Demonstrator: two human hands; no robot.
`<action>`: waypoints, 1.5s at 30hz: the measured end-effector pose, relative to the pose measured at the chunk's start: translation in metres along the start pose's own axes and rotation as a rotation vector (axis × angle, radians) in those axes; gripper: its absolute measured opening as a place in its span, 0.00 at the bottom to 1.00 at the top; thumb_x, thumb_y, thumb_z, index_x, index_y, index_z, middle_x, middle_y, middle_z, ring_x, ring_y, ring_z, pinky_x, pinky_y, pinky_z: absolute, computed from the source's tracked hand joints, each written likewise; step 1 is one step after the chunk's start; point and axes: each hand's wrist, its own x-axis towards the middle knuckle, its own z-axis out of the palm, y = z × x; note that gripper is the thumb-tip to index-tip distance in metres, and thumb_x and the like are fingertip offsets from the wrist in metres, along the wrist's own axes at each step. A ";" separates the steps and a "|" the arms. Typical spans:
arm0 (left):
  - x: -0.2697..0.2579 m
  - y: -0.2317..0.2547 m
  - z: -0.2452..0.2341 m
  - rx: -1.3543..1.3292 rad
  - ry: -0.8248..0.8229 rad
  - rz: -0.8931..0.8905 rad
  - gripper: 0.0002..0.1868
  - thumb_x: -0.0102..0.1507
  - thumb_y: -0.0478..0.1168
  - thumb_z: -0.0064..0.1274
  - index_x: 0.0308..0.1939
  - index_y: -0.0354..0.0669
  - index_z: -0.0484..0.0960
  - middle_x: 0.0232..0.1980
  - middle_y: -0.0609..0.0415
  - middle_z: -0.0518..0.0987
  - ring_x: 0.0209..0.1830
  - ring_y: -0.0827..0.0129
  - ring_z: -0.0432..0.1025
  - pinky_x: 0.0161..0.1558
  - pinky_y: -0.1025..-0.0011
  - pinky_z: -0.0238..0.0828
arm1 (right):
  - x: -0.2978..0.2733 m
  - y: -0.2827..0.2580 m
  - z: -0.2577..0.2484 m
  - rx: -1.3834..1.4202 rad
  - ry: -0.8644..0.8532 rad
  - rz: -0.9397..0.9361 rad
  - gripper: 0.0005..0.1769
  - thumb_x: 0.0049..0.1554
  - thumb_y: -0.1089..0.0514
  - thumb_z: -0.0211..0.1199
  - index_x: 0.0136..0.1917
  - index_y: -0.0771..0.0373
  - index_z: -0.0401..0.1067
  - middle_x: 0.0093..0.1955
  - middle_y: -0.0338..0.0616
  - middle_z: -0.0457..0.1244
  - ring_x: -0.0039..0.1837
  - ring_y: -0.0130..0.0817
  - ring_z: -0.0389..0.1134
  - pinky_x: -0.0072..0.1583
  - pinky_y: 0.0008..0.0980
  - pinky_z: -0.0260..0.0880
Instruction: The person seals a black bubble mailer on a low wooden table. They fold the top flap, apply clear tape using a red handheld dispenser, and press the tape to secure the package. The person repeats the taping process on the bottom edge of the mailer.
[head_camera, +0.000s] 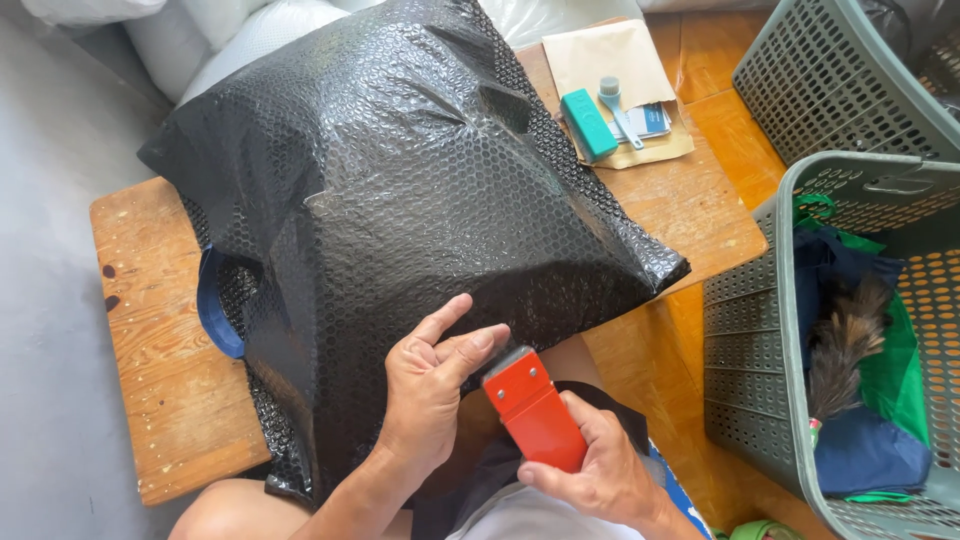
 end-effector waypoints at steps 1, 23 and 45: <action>0.000 0.000 -0.001 0.005 -0.004 -0.001 0.35 0.55 0.37 0.62 0.66 0.26 0.76 0.42 0.39 0.89 0.43 0.68 0.82 0.56 0.71 0.76 | -0.001 0.002 -0.003 0.003 0.005 0.001 0.23 0.43 0.47 0.78 0.49 0.55 0.78 0.34 0.31 0.64 0.33 0.25 0.62 0.39 0.25 0.64; -0.006 -0.017 -0.012 0.166 -0.332 0.363 0.36 0.53 0.34 0.68 0.65 0.35 0.72 0.64 0.47 0.79 0.75 0.55 0.67 0.75 0.59 0.62 | -0.001 -0.012 -0.013 -0.126 0.010 0.199 0.20 0.43 0.45 0.77 0.41 0.52 0.71 0.34 0.30 0.61 0.35 0.27 0.58 0.41 0.29 0.62; -0.007 -0.012 -0.012 0.071 -0.416 0.387 0.51 0.55 0.33 0.67 0.77 0.34 0.55 0.54 0.42 0.85 0.78 0.51 0.63 0.77 0.53 0.53 | -0.004 -0.016 0.000 0.216 -0.048 0.201 0.17 0.43 0.57 0.76 0.43 0.59 0.72 0.30 0.36 0.64 0.25 0.26 0.64 0.32 0.27 0.66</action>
